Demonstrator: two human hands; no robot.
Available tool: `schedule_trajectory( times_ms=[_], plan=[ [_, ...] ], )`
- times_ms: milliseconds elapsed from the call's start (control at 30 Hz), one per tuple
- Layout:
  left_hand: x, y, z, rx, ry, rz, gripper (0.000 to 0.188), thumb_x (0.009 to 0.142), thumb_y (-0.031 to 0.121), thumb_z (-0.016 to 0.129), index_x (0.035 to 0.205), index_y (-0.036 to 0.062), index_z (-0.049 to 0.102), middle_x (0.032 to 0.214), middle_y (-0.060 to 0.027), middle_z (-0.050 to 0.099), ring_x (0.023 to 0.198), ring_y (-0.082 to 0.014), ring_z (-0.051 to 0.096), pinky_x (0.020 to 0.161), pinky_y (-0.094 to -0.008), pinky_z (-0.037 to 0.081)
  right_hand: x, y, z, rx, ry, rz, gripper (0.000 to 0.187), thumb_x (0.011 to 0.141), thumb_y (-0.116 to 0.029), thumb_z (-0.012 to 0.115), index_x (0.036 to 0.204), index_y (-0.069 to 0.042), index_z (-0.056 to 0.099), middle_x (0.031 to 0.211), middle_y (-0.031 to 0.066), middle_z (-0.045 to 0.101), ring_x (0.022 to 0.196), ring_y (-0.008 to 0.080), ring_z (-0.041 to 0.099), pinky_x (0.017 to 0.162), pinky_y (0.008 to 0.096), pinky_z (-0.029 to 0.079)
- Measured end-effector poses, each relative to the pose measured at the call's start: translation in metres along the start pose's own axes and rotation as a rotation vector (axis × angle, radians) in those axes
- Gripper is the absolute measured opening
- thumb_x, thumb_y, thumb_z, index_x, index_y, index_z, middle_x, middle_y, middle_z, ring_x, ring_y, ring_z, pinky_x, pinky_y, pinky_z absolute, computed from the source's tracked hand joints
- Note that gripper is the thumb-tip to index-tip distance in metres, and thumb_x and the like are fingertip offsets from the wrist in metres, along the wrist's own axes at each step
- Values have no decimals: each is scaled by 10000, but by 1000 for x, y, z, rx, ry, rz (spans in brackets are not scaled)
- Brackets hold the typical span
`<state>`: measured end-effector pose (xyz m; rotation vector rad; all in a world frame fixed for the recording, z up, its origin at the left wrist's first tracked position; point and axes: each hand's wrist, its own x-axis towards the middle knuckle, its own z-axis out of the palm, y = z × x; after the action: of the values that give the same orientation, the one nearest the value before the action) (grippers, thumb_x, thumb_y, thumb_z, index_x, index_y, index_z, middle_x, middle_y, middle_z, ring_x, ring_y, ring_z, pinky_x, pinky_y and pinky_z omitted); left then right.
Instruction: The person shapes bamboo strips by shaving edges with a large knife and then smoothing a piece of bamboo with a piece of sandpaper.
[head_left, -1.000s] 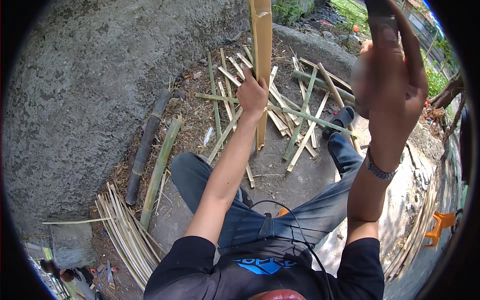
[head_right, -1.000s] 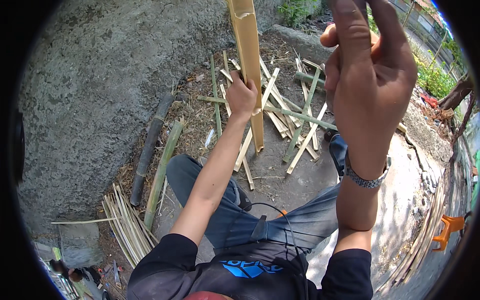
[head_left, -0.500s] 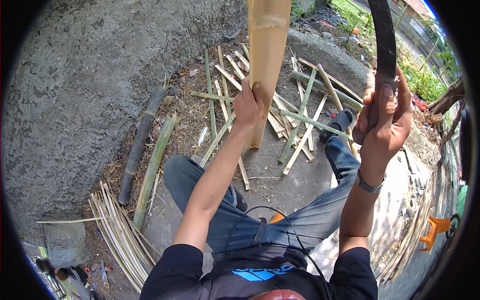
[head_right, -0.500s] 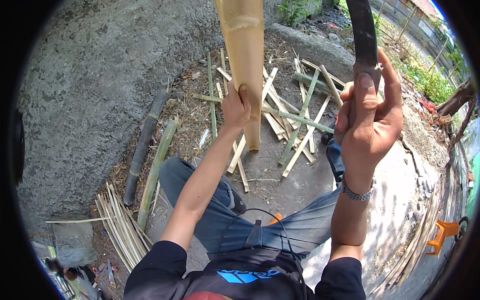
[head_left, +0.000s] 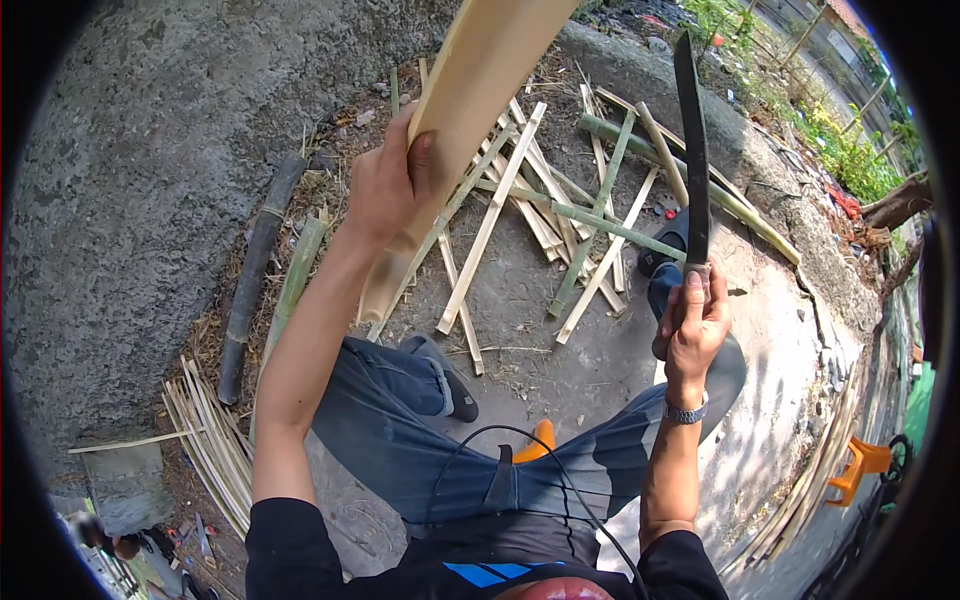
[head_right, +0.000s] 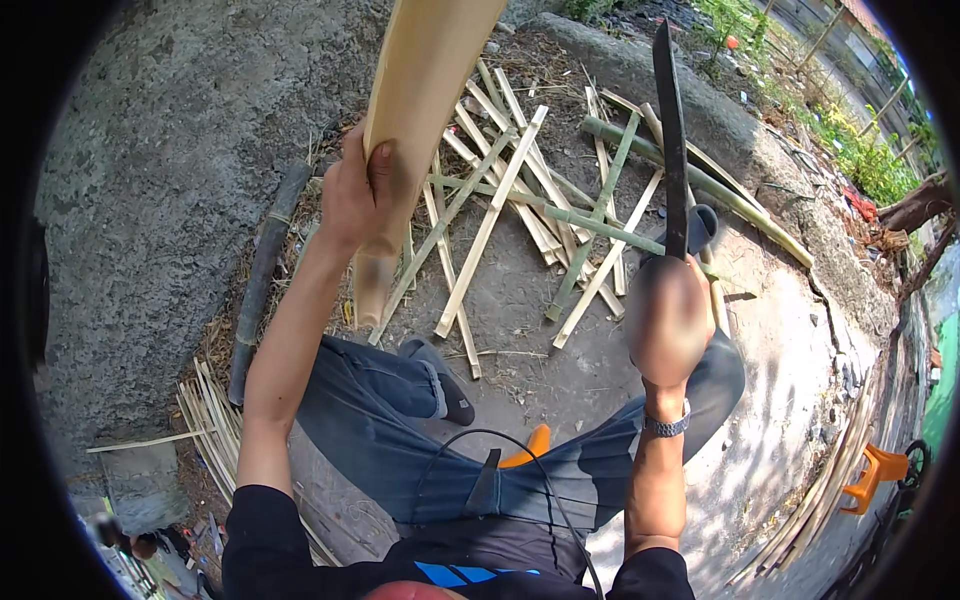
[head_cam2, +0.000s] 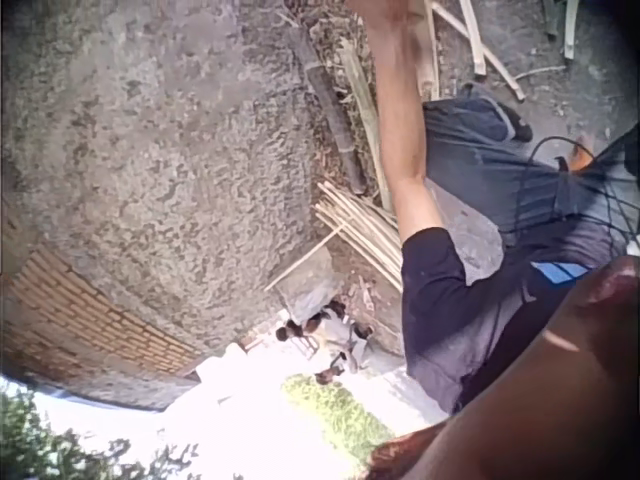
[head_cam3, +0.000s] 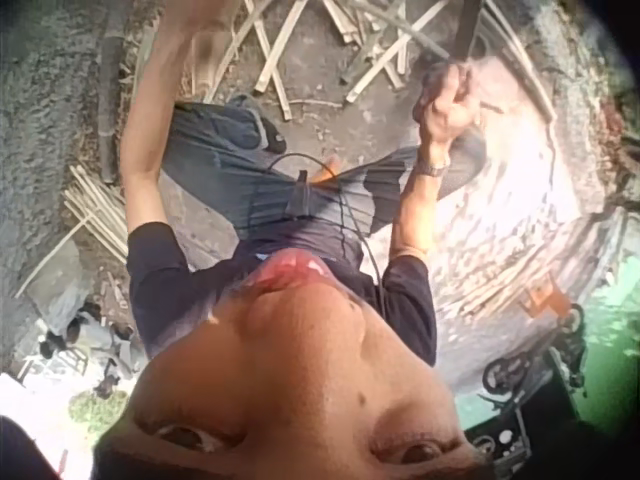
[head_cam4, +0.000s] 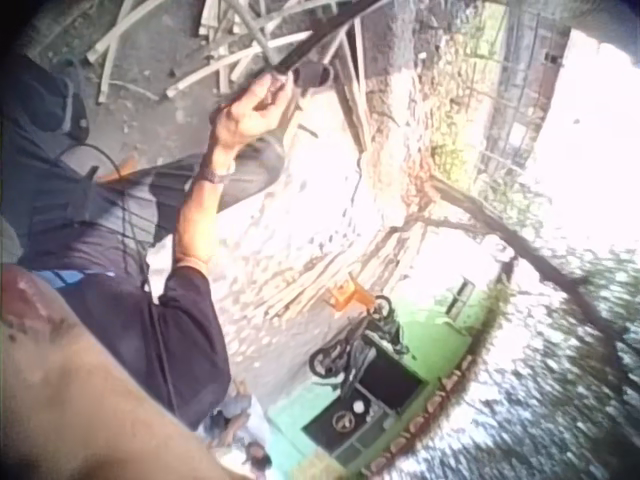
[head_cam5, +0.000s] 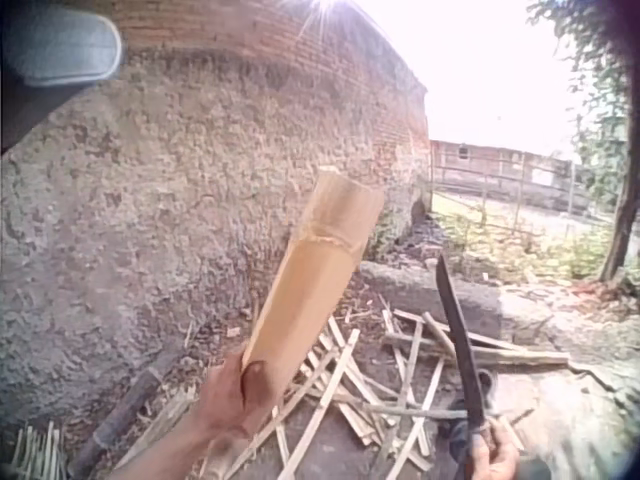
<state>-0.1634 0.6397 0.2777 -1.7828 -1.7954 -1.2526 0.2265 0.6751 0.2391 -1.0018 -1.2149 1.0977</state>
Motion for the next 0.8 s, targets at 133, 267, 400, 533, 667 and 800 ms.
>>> schedule_trajectory(
  times_ms=[133, 267, 400, 533, 667, 800],
  plan=[
    [-38, -23, 3, 168, -173, 97, 491, 983, 127, 631, 1453, 143, 490, 815, -174, 702, 663, -393, 695, 540, -494, 527, -4, 46, 5, -92, -72, 174, 402, 1058, -189, 593, 1406, 3, 532, 699, -6, 564, 449, 35, 442, 382, 210, 336],
    [-52, -25, 3, 128, -295, 116, 634, 873, -3, 666, 1468, 146, 507, 890, -180, 721, 719, -388, 709, 596, -477, 556, -8, 85, 8, -78, -91, 280, 432, 1045, -215, 629, 1422, -22, 540, 714, -3, 574, 467, 34, 454, 398, 207, 349],
    [-63, -35, 4, 135, -308, 112, 639, 882, -12, 662, 1481, 136, 495, 887, -180, 722, 710, -385, 709, 591, -471, 556, -10, 90, 15, -86, -77, 321, 440, 1043, -220, 636, 1420, -15, 538, 712, 3, 583, 476, 33, 465, 401, 210, 347],
    [-68, -39, 3, 157, -343, 76, 613, 911, -8, 649, 1487, 119, 482, 877, -178, 722, 702, -370, 717, 590, -467, 558, -10, 93, 18, -61, -85, 327, 434, 1045, -223, 635, 1413, -15, 536, 707, -2, 578, 472, 28, 460, 396, 202, 335],
    [-68, -38, 6, 134, -335, 74, 597, 925, 0, 644, 1488, 113, 476, 880, -173, 725, 706, -360, 724, 591, -459, 563, -9, 92, 17, -72, -90, 334, 429, 1048, -220, 630, 1416, -21, 533, 702, -5, 571, 473, 25, 457, 395, 200, 331],
    [-69, -40, 6, 143, -344, 85, 581, 926, 6, 649, 1475, 110, 488, 908, -172, 733, 734, -358, 731, 604, -453, 572, -8, 91, 18, -69, -84, 350, 427, 1052, -222, 624, 1423, -33, 529, 706, -9, 562, 474, 24, 443, 392, 205, 325]
  ],
)
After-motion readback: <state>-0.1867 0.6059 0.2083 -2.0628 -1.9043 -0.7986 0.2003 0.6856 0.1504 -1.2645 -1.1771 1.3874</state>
